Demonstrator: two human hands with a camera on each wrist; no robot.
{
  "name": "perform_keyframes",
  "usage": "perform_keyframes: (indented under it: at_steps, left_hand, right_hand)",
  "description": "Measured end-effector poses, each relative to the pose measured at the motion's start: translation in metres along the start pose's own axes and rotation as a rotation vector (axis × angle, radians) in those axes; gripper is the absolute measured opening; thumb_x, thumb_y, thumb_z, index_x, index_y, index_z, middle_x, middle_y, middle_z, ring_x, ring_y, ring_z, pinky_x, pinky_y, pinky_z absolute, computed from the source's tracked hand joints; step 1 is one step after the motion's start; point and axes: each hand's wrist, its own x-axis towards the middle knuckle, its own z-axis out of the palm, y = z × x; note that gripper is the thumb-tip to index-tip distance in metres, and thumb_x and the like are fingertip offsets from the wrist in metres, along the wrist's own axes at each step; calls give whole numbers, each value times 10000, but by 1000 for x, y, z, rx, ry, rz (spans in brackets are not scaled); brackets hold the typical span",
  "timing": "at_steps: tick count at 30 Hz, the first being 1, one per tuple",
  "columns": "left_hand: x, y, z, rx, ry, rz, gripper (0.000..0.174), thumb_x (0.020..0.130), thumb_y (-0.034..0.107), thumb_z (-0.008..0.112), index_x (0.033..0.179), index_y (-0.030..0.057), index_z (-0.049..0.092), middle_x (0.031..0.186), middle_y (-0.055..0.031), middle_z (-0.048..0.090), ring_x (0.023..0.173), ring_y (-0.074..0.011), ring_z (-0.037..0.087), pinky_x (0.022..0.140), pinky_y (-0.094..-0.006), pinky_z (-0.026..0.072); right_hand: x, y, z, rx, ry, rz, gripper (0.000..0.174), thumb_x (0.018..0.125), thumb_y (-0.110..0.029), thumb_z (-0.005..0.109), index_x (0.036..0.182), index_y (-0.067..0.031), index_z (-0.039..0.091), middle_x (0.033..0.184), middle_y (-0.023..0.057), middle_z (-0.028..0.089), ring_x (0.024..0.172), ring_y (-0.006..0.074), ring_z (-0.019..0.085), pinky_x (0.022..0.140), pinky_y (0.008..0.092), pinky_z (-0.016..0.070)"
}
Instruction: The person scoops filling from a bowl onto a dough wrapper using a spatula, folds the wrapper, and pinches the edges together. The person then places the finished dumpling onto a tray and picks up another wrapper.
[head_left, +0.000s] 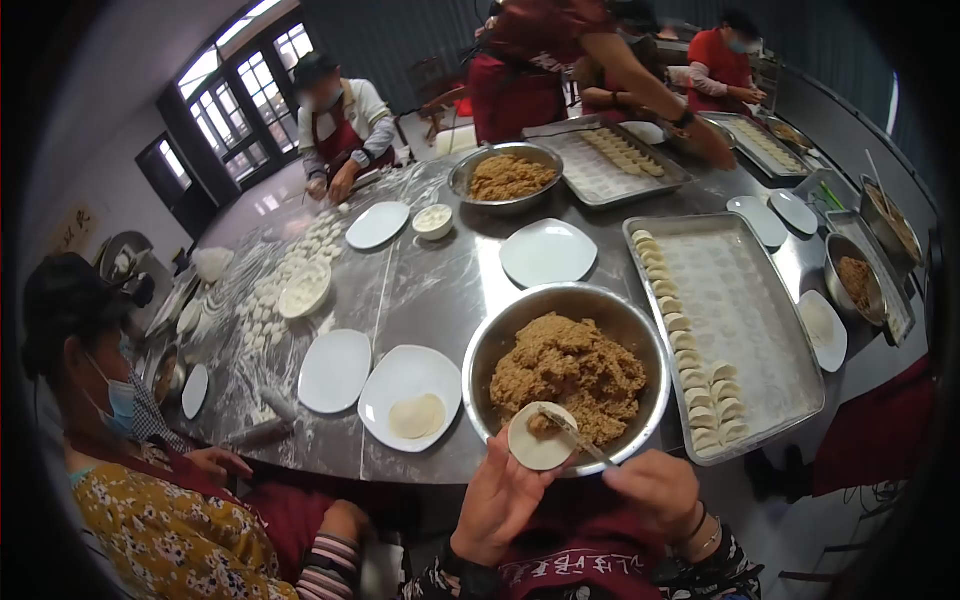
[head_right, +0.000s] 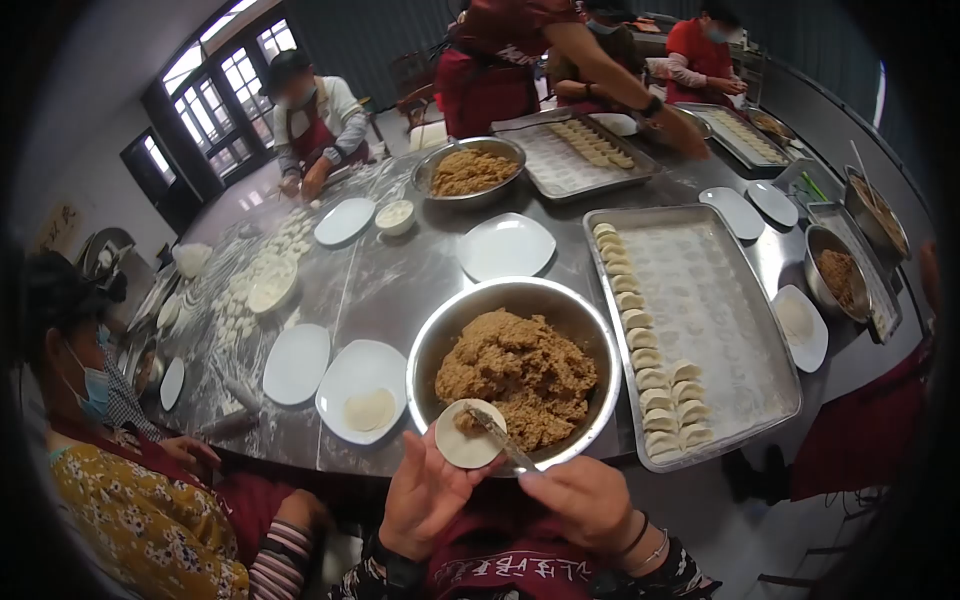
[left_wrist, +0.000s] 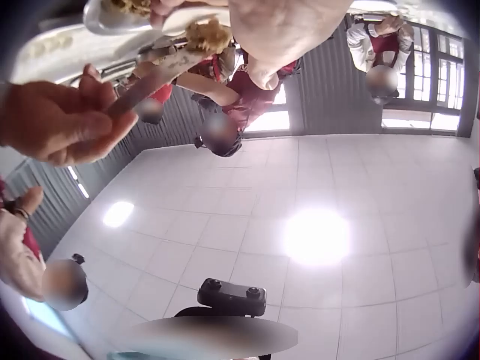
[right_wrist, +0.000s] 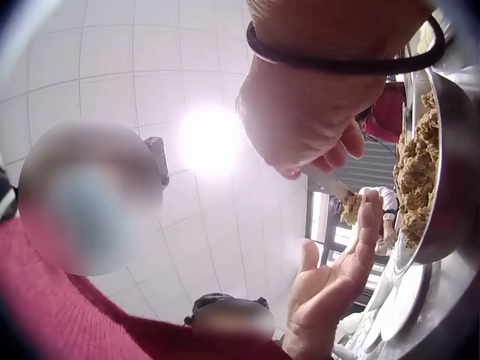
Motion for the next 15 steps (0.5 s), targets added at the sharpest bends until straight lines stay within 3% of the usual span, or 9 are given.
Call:
perform_keyframes:
  at_steps: [2,6,9,14,15]
  left_hand:
    - [-2,-1,0,-21,21,9,766,882,558,423,1377,8,225,1375,-160,354,1262,-292,370,1025,-438,337]
    - [-6,0,-1,-45,53,39,777,878,561,429,1372,-5,233,1372,-166,354,1271,-292,355,1037,-436,320]
    - [-7,-1,-10,-147,21,50,709,907,502,419,1369,-3,234,1368,-154,361,1285,-270,341,1072,-430,272]
    - [-6,-2,-14,-114,95,69,760,882,551,432,1353,-23,266,1350,-187,381,1253,-316,380,1055,-448,296]
    - [-7,-1,-16,-120,97,75,752,886,545,431,1351,-23,271,1343,-191,389,1250,-319,385,1055,-448,297]
  right_hand:
    - [-1,0,2,-117,-156,-232,360,666,-37,613,1025,-38,635,733,50,535,567,192,499,479,303,403]
    - [-4,-8,7,-191,-235,-338,349,674,-55,605,1022,-34,628,746,53,490,555,160,472,471,267,381]
    - [-12,-7,20,-238,-230,-384,353,677,-65,599,1028,-39,624,737,57,477,555,157,469,472,268,382]
    - [-8,-9,24,-291,-240,-404,342,681,-55,600,1021,-31,626,733,60,494,556,166,481,486,269,401]
    - [-3,-11,19,-212,-263,-335,336,680,-39,605,1014,-28,632,728,63,513,562,177,497,491,273,412]
